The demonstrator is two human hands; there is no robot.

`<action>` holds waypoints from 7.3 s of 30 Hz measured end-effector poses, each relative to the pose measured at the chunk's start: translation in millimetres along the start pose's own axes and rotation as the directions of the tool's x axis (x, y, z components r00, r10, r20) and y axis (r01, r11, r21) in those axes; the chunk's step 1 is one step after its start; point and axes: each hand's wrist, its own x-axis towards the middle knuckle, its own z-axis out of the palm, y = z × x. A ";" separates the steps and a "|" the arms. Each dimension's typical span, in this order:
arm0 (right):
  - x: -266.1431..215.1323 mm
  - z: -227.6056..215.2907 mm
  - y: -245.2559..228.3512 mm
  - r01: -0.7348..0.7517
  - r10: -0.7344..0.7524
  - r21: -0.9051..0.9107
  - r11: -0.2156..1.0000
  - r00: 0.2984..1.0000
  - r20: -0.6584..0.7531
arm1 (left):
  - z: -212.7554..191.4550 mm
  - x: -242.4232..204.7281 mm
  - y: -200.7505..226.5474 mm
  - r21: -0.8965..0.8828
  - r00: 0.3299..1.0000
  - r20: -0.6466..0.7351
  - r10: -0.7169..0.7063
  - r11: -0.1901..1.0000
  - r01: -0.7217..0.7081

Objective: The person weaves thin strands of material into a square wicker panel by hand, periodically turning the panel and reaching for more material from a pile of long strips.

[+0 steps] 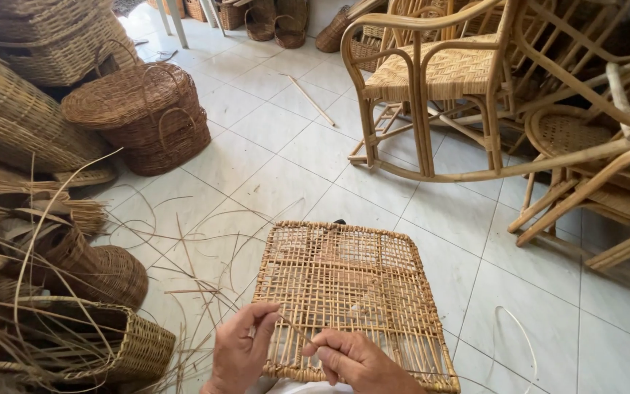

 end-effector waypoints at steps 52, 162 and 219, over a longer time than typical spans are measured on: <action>2.1 10.0 -9.5 0.181 -0.183 0.071 0.981 0.983 0.030 | 5.0 -21.4 25.4 -0.156 0.946 0.316 -0.073 0.979 0.127; 33.0 -35.8 48.3 0.333 -0.390 -0.223 0.916 0.868 -0.307 | -42.8 -11.1 2.3 -0.352 0.831 0.079 -0.551 0.764 0.541; 81.1 -234.1 157.6 0.007 0.298 0.400 0.917 0.654 -0.695 | 6.9 -51.7 -10.9 -0.662 0.314 0.265 -0.912 0.065 0.747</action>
